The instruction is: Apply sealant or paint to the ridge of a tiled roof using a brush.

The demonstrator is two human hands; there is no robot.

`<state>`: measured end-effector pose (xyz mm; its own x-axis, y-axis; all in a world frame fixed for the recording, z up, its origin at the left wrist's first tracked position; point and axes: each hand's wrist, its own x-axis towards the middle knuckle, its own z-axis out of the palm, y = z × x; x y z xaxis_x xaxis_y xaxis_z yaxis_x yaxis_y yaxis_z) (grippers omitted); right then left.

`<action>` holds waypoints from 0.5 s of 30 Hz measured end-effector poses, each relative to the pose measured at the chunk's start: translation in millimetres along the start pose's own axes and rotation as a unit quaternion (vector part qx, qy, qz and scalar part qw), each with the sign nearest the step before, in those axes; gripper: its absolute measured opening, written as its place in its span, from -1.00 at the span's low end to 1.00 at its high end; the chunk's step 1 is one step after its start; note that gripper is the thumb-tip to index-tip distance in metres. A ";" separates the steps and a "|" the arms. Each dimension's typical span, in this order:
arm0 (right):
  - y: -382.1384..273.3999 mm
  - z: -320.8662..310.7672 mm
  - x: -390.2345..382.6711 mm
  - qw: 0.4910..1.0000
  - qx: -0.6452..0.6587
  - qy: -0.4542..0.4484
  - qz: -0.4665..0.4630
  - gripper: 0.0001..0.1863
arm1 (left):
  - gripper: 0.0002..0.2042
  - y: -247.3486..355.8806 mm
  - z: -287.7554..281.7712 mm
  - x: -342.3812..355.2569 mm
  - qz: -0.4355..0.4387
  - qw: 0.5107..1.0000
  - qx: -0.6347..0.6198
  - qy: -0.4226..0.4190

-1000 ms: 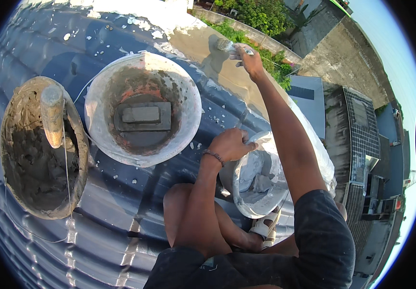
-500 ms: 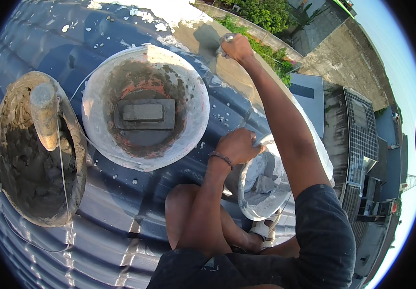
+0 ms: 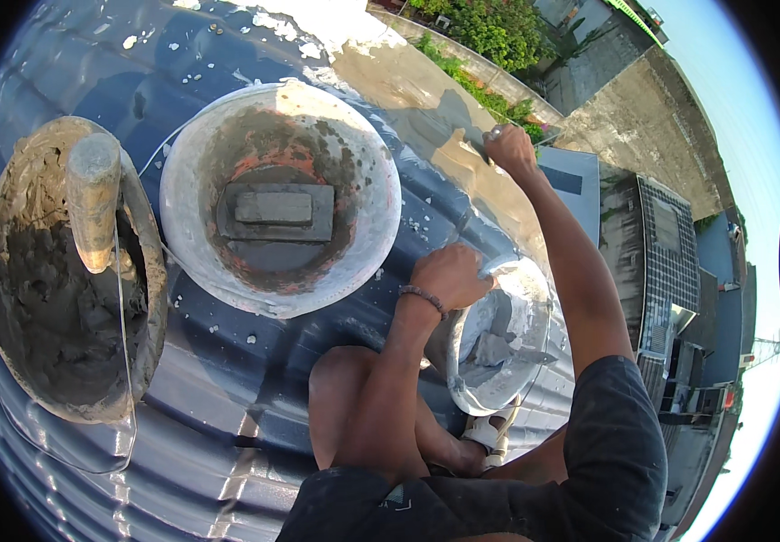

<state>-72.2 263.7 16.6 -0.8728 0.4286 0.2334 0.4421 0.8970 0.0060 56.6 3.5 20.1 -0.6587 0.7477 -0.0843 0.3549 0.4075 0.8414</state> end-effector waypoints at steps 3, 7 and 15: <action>-84.6 0.2 28.1 0.989 0.114 0.024 -0.093 -0.55 | -0.60 -3.4 -1.3 0.9 -0.009 0.999 -0.013 -0.040; -119.0 15.9 48.1 0.781 0.580 -0.126 -0.195 -0.71 | -0.60 -4.1 1.1 1.2 0.011 0.999 -0.030 -0.028; 103.7 17.7 -44.1 0.842 0.497 -0.203 0.043 -0.67 | -0.58 -2.8 -0.6 -1.1 -0.008 1.000 -0.024 -0.013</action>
<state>8.5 339.7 -10.3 -0.9345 0.3174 -0.1613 0.2913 0.4212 -0.8589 55.9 1.2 18.1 -0.6468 0.7547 -0.1103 0.3122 0.3939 0.8645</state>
